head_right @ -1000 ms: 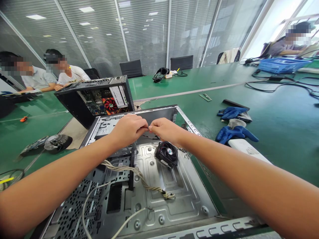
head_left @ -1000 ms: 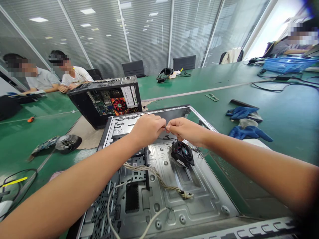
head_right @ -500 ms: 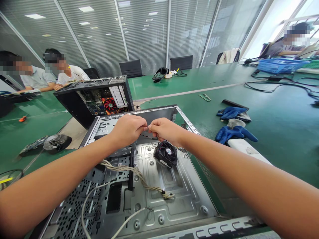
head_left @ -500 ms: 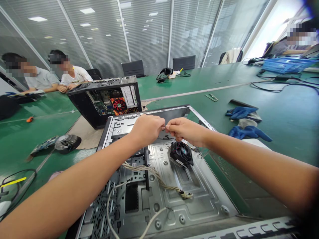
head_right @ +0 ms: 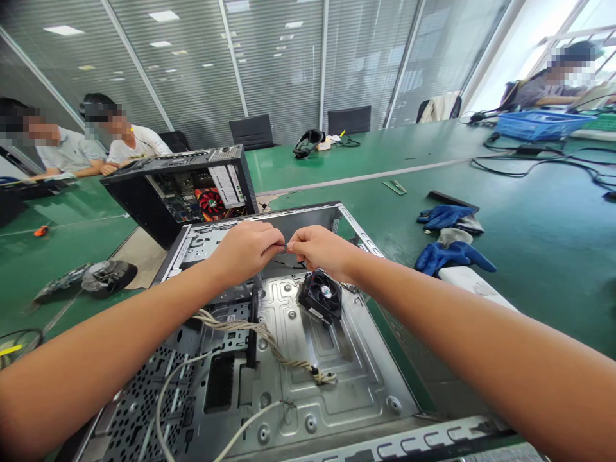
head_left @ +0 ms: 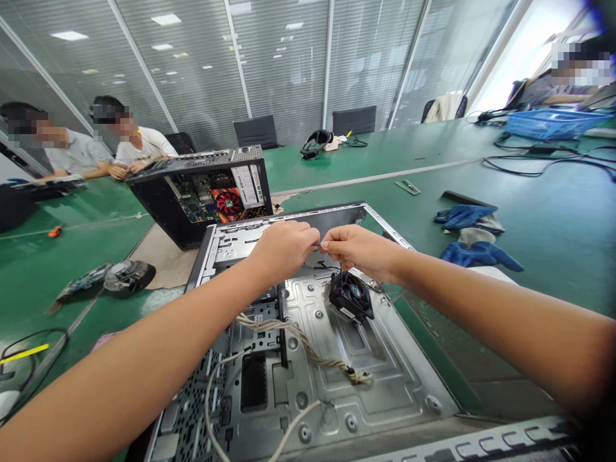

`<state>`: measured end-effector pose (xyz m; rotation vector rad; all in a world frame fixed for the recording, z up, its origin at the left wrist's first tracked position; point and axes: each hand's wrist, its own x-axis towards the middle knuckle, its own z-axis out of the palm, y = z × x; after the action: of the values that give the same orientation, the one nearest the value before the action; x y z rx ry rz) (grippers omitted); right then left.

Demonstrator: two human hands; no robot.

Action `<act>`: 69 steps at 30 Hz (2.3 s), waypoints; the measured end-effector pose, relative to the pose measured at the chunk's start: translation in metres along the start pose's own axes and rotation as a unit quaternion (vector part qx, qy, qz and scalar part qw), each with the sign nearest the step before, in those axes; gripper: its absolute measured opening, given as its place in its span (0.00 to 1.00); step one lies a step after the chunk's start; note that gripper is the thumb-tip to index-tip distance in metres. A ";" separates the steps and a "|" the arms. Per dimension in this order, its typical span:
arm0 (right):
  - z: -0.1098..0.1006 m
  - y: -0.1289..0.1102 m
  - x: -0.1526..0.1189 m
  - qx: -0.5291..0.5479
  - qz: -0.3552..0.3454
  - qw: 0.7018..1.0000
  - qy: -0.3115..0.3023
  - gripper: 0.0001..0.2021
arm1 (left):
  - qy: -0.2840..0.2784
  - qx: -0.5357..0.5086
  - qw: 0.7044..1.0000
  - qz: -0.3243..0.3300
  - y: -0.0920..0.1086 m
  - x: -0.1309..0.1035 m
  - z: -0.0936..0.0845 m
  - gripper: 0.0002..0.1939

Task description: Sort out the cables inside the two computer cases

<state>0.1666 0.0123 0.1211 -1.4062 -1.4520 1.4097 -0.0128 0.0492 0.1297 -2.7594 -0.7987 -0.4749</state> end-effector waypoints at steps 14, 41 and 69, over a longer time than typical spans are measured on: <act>0.002 -0.002 -0.002 -0.033 -0.020 0.999 0.018 0.07 | -0.018 -0.108 0.989 -0.104 0.001 0.001 0.002 0.08; 0.001 -0.002 -0.002 0.052 0.014 0.998 -0.024 0.09 | -0.014 -0.046 0.996 -0.078 0.003 0.002 0.000 0.11; -0.006 0.001 0.000 0.113 0.056 0.989 -0.078 0.09 | 0.006 -0.078 0.993 -0.090 0.003 0.002 0.002 0.10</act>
<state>0.1722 0.0138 0.1212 -1.2735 -1.2770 1.7303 -0.0091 0.0488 0.1279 -2.8344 -1.0544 -0.6122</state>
